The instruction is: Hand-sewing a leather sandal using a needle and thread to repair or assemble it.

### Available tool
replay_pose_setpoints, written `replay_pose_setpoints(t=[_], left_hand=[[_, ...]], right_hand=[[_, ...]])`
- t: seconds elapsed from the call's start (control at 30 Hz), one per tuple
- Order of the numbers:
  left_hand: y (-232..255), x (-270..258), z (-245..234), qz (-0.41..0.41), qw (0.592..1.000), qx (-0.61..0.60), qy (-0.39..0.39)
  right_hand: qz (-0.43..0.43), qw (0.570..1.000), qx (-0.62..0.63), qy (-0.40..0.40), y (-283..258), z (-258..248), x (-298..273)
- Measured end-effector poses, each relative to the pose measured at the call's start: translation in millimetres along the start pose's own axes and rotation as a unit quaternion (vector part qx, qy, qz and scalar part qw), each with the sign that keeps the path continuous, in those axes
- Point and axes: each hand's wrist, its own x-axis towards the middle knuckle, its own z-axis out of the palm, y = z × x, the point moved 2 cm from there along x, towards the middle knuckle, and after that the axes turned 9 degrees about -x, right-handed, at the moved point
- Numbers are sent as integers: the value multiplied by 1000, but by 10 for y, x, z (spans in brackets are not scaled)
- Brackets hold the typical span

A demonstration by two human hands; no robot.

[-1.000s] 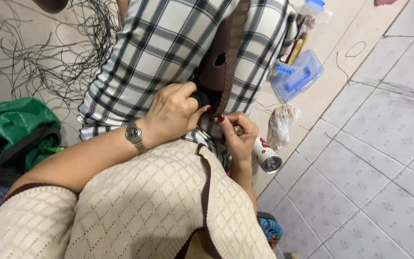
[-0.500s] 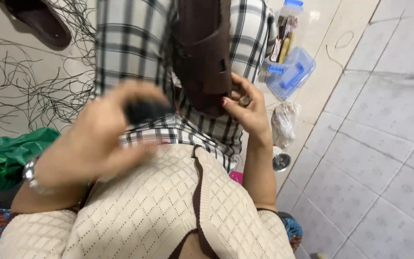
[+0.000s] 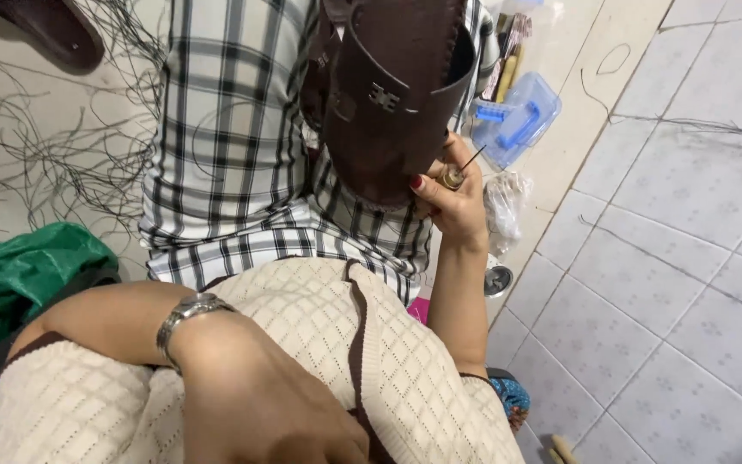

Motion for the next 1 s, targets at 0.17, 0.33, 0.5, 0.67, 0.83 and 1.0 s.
replay_pose_setpoints(t=[0.17, 0.33, 0.5, 0.67, 0.83, 1.0], left_hand=[[-74, -45, 19, 11, 1000, -11, -26], [-108, -76, 69, 12, 999, -13, -46], [-165, -50, 134, 15, 997, -19, -73], [-211, -91, 97, 20, 994, -32, -105], [-461, -69, -208, -148, 969, 176, 85], [-1344, -321, -561, -159, 820, 455, 308]], right_hand=[[-11, 1000, -17, -17, -35, 44, 41], [-18, 1000, -10, -24, -19, 47, 45], [-22, 999, -6, -24, 25, 7, 45], [-5, 1000, -17, -1, 42, -14, 24], [-40, 943, -319, 85, -623, 706, 47], [-50, 900, -426, 84, -680, 798, 59]])
